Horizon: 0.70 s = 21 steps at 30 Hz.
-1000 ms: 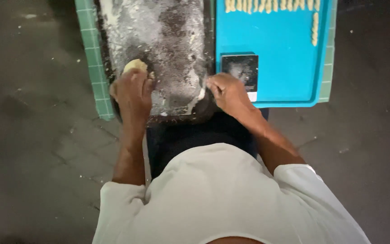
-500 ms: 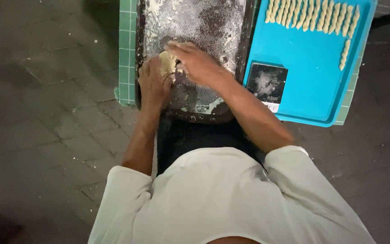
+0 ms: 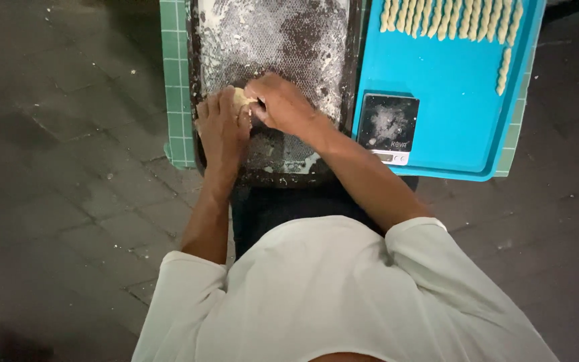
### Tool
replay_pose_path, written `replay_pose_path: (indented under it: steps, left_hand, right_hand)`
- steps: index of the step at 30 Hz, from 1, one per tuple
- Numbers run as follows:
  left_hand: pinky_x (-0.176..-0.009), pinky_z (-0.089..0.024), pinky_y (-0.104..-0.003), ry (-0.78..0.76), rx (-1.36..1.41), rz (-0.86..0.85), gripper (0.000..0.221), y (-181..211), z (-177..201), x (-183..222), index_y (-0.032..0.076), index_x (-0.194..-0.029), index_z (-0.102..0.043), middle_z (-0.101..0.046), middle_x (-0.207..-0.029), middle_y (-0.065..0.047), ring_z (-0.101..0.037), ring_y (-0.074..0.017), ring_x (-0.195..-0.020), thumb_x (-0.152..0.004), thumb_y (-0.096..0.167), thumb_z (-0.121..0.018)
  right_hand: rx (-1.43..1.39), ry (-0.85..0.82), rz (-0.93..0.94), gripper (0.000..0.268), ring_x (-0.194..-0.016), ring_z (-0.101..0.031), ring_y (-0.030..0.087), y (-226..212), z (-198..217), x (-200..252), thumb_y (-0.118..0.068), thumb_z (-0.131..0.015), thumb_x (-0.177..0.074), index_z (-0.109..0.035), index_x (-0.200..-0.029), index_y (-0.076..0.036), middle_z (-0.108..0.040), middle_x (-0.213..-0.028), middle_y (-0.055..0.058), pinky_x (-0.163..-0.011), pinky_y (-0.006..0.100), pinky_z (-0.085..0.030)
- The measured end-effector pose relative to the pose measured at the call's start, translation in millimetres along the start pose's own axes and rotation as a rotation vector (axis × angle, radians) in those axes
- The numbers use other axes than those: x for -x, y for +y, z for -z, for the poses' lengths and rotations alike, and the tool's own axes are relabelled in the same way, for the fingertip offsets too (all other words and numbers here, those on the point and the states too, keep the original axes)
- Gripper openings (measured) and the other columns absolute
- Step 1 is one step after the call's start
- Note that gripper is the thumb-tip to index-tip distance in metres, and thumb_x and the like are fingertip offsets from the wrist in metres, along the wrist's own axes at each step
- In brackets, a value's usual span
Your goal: The person is rolling out small portions of dough into thin strips and then twisting them into a specific shape before placing them on a blue tray.
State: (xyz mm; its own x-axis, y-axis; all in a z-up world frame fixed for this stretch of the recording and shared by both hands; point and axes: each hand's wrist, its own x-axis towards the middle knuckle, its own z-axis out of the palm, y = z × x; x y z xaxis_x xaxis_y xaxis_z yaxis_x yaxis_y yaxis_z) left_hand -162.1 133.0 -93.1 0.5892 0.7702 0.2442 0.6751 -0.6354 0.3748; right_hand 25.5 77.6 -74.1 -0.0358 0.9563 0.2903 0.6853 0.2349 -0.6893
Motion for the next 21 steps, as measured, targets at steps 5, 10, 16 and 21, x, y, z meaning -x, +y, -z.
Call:
replay_pose_path:
  steps: [5, 10, 16, 21]
  left_hand:
    - [-0.089, -0.05, -0.057, -0.015, -0.056, 0.009, 0.047, 0, 1, 2, 0.019, -0.147, -0.046, -0.048, -0.132, -0.009, -0.049, -0.0306, -0.122, -0.109, 0.042, -0.057]
    - [-0.088, -0.047, -0.048, 0.104, -0.088, 0.082, 0.04, 20, 11, -3, 0.016, -0.136, -0.056, -0.054, -0.121, -0.011, -0.053, -0.0269, -0.103, -0.118, 0.049, -0.042]
    - [-0.086, -0.047, -0.043, 0.043, -0.155, 0.171, 0.035, 19, 1, -6, 0.024, -0.132, -0.058, -0.054, -0.126, -0.005, -0.052, -0.0205, -0.103, -0.115, 0.051, -0.044]
    - [-0.082, -0.049, -0.047, 0.059, -0.155, 0.071, 0.038, -8, -22, 1, 0.026, -0.134, -0.057, -0.052, -0.127, -0.001, -0.051, -0.0227, -0.113, -0.11, 0.055, -0.05]
  right_hand:
    - [0.054, 0.05, 0.118, 0.023, -0.093, -0.062, 0.039, -2, 2, -2, -0.015, -0.071, -0.099, -0.058, -0.117, -0.011, -0.055, -0.095, 0.012, -0.078, 0.05, -0.053]
    - [-0.043, 0.051, 0.122, 0.021, -0.101, -0.066, 0.04, 15, -17, -4, -0.014, -0.076, -0.098, -0.064, -0.114, -0.012, -0.064, -0.099, 0.013, -0.085, 0.055, -0.055]
    - [-0.013, 0.117, 0.026, 0.013, -0.082, -0.07, 0.034, 29, -35, 3, -0.011, -0.077, -0.09, -0.068, -0.094, -0.019, -0.065, -0.082, 0.006, -0.071, 0.044, -0.058]
    - [0.114, 0.113, 0.019, 0.01, -0.08, -0.072, 0.033, 19, -30, 16, -0.012, -0.073, -0.09, -0.07, -0.096, -0.019, -0.068, -0.084, 0.008, -0.068, 0.042, -0.06]
